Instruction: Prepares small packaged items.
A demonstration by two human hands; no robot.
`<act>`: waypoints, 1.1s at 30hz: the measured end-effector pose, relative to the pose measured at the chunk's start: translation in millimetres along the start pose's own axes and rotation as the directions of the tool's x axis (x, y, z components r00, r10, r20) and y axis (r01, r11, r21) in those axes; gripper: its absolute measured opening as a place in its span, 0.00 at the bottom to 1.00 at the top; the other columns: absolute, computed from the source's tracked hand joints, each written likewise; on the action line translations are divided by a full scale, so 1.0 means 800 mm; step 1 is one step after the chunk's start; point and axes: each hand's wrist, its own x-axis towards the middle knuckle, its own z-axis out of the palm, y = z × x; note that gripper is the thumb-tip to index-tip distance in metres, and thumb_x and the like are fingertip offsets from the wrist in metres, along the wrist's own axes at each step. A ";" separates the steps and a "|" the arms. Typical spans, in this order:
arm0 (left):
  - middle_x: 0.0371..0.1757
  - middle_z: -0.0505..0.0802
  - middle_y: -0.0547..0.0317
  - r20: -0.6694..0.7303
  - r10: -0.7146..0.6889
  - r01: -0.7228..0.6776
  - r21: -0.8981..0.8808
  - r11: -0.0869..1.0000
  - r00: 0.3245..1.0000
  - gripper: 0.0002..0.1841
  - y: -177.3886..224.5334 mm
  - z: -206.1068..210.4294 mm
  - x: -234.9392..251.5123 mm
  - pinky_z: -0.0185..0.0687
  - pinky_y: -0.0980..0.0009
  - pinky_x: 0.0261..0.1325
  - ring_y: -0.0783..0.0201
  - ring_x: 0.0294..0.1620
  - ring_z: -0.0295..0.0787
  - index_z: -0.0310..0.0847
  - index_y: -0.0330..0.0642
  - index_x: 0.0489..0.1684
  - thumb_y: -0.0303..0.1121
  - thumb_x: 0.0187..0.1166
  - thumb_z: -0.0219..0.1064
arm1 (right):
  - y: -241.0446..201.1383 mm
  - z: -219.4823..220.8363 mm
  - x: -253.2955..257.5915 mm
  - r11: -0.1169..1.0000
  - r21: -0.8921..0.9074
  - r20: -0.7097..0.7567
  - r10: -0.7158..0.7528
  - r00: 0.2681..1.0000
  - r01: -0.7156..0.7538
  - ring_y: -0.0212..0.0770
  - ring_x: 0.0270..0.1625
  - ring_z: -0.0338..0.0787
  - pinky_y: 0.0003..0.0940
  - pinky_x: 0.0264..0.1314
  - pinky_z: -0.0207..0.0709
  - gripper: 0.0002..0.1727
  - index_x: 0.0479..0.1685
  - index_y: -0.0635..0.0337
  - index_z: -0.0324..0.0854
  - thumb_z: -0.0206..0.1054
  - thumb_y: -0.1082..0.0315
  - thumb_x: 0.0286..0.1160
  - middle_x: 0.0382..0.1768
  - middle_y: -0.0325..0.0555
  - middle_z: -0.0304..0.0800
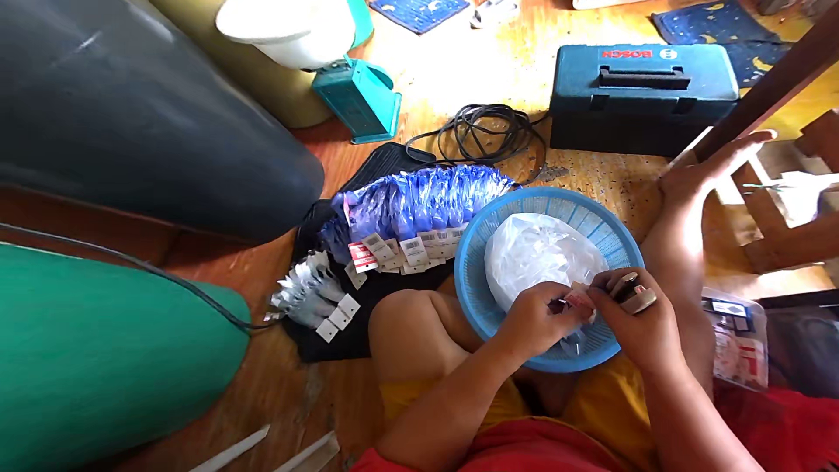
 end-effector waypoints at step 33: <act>0.58 0.92 0.46 -0.206 -0.019 0.010 -0.043 0.999 0.978 0.15 0.013 0.000 0.000 0.91 0.72 0.57 0.66 0.53 0.94 0.85 0.29 0.62 0.25 0.80 0.66 | 0.012 0.018 -0.010 0.962 0.151 -0.127 0.247 0.961 -0.228 0.28 0.31 0.88 0.24 0.33 0.86 0.19 0.46 0.59 0.77 0.77 0.74 0.55 0.31 0.34 0.87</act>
